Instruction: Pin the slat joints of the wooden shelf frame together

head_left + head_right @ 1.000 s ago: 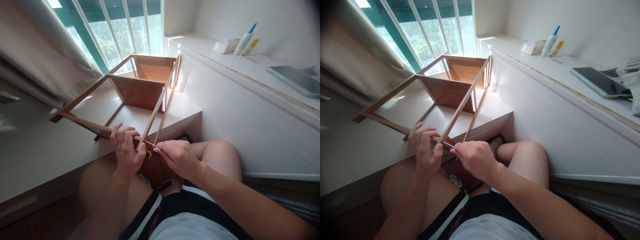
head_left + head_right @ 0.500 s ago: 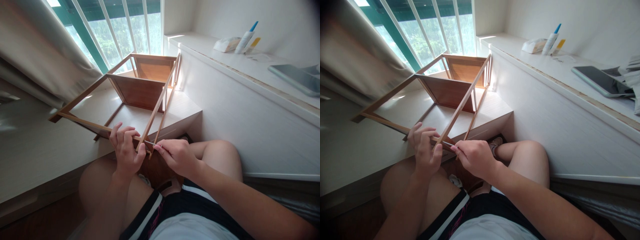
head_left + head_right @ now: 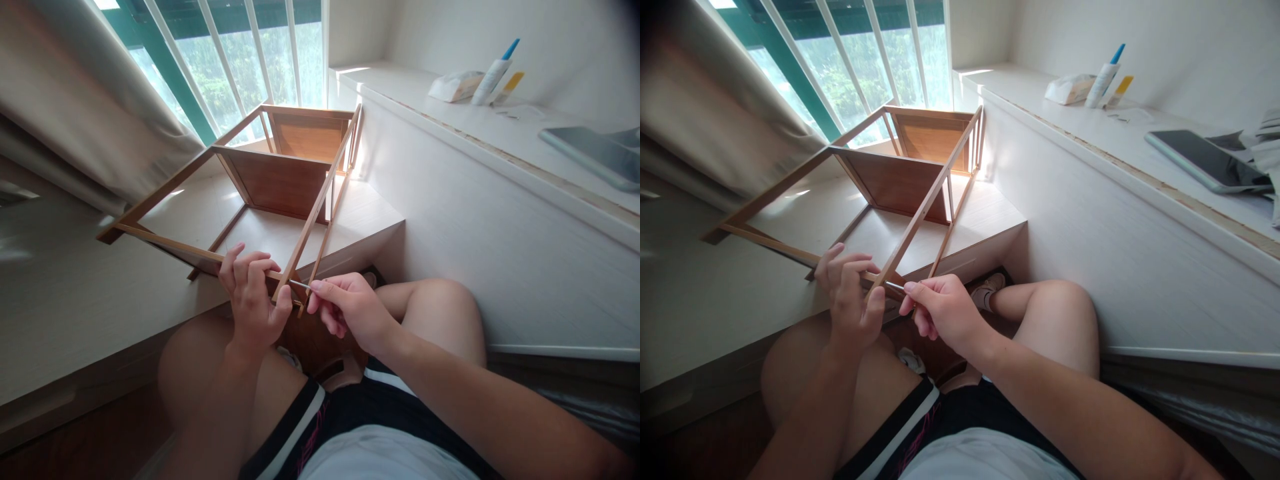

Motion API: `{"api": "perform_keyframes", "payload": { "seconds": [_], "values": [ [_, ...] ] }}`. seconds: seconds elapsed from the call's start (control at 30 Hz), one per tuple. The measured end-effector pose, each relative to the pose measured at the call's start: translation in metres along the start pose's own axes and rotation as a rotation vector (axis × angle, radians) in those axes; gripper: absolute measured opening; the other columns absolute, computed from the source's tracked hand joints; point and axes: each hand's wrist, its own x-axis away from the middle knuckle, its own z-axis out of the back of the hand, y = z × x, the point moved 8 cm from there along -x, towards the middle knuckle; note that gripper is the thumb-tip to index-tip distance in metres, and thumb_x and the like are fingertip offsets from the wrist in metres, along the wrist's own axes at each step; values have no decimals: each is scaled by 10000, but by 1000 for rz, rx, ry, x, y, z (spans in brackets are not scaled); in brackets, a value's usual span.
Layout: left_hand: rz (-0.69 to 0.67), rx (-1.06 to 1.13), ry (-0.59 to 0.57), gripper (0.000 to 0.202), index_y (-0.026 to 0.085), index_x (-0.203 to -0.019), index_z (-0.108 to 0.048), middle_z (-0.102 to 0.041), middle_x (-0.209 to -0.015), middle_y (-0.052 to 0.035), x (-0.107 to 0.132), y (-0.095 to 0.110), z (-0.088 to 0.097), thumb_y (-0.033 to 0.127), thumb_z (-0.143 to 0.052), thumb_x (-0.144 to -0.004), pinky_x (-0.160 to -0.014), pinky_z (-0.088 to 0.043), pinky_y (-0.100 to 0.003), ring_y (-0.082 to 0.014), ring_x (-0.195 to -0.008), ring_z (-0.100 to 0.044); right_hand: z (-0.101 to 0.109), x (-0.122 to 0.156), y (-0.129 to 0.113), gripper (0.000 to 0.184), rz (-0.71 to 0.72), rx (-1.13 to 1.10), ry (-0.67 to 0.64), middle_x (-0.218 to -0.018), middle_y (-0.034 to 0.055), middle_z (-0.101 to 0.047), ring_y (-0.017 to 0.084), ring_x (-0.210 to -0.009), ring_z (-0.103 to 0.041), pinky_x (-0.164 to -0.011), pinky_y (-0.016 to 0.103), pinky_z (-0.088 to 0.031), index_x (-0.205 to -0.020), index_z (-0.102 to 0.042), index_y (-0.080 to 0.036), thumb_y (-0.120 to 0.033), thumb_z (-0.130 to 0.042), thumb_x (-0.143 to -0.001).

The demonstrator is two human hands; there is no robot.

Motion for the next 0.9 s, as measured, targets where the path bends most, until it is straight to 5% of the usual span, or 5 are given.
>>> {"api": "perform_keyframes", "payload": {
  "seconds": [0.47, 0.9],
  "values": [
    [-2, 6, 10, 184, 209, -956, -524, -564, -1137, -134, 0, 1, 0, 325, -514, -813, -1132, -261, -537, -342, -1366, -309, 1, 2, 4, 399, -54, -128, 14, -381, -25, -492, 56, -320, -352, -336, 168, -225, -667, -660, -121, -447, -572, -881],
    [-15, 10, 14, 189, 206, -956, -525, -560, -1136, -136, 0, 1, 1, 333, -519, -816, -1129, -266, -531, -343, -1367, -306, 4, 5, -8, 395, 133, 151, 42, -434, -37, -506, 74, -396, -407, -420, 193, -302, -702, -631, -150, -466, -540, -920]
  ]
}}
